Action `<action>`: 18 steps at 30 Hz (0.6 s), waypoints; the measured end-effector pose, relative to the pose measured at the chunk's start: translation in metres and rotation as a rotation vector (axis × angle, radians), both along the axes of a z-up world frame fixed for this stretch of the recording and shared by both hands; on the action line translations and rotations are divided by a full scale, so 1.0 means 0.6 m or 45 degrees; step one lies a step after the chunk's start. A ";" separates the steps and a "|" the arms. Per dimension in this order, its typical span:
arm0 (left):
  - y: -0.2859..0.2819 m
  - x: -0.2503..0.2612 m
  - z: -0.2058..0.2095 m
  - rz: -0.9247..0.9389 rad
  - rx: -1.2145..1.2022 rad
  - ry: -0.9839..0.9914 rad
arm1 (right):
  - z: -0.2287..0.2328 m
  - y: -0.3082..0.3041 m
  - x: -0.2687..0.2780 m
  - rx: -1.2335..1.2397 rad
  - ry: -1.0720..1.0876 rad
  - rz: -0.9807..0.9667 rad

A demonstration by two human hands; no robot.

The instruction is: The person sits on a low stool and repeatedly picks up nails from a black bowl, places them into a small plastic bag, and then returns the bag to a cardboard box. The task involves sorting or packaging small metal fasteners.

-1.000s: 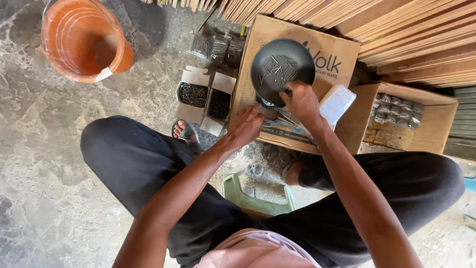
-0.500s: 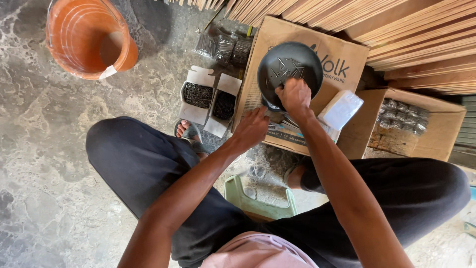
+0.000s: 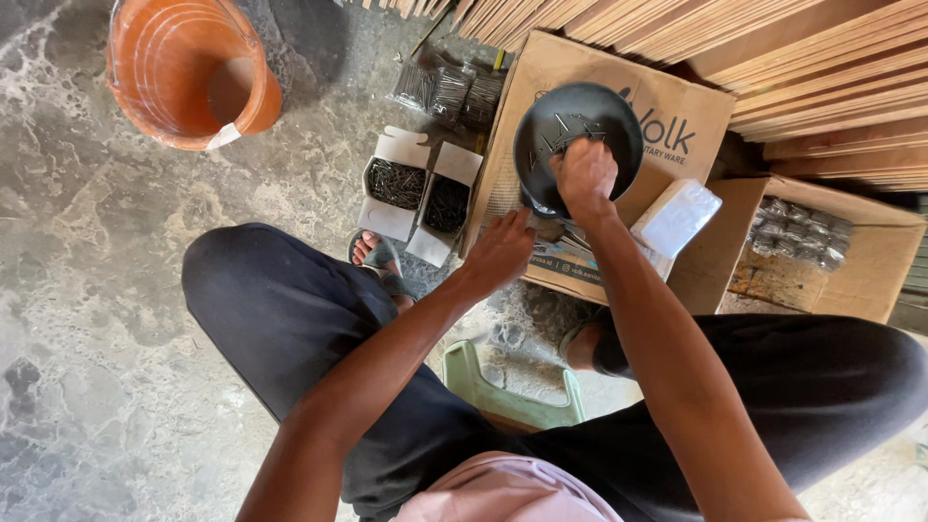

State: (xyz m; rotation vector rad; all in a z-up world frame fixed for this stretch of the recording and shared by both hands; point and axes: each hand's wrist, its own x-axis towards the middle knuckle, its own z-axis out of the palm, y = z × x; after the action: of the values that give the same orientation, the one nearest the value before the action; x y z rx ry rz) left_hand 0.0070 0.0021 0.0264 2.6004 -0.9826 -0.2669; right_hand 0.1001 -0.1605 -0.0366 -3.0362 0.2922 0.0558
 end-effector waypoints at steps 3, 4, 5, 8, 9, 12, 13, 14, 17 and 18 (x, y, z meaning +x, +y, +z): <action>-0.001 -0.001 0.004 -0.003 0.032 -0.013 | 0.006 -0.007 0.004 0.024 0.072 -0.009; 0.000 0.001 0.006 -0.003 0.029 -0.018 | 0.018 -0.006 -0.002 0.022 0.067 -0.010; 0.001 0.002 0.008 0.005 0.005 -0.019 | 0.031 -0.004 -0.007 0.142 0.036 -0.085; 0.003 -0.004 -0.013 0.009 -0.054 0.007 | 0.078 -0.020 -0.030 0.397 0.030 -0.115; 0.003 -0.005 -0.023 0.001 -0.080 0.019 | 0.097 -0.029 -0.036 0.540 0.041 -0.071; 0.012 -0.002 0.059 0.010 -0.141 0.000 | 0.192 -0.021 -0.074 0.838 0.164 0.148; 0.012 -0.003 0.042 0.005 -0.145 -0.003 | 0.204 -0.018 -0.091 0.834 0.160 0.144; 0.012 -0.004 0.025 0.005 -0.149 0.011 | 0.216 -0.014 -0.110 0.897 0.235 0.190; 0.010 -0.006 -0.023 -0.005 -0.147 0.030 | 0.196 -0.014 -0.146 0.885 0.370 0.266; 0.010 -0.007 -0.038 -0.007 -0.137 0.039 | 0.179 -0.015 -0.155 0.815 0.435 0.303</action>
State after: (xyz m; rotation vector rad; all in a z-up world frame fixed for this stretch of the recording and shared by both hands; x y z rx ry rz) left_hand 0.0025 0.0081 0.0033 2.4902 -0.9667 -0.2475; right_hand 0.0069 -0.1696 0.0708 -2.3919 -0.0642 0.5681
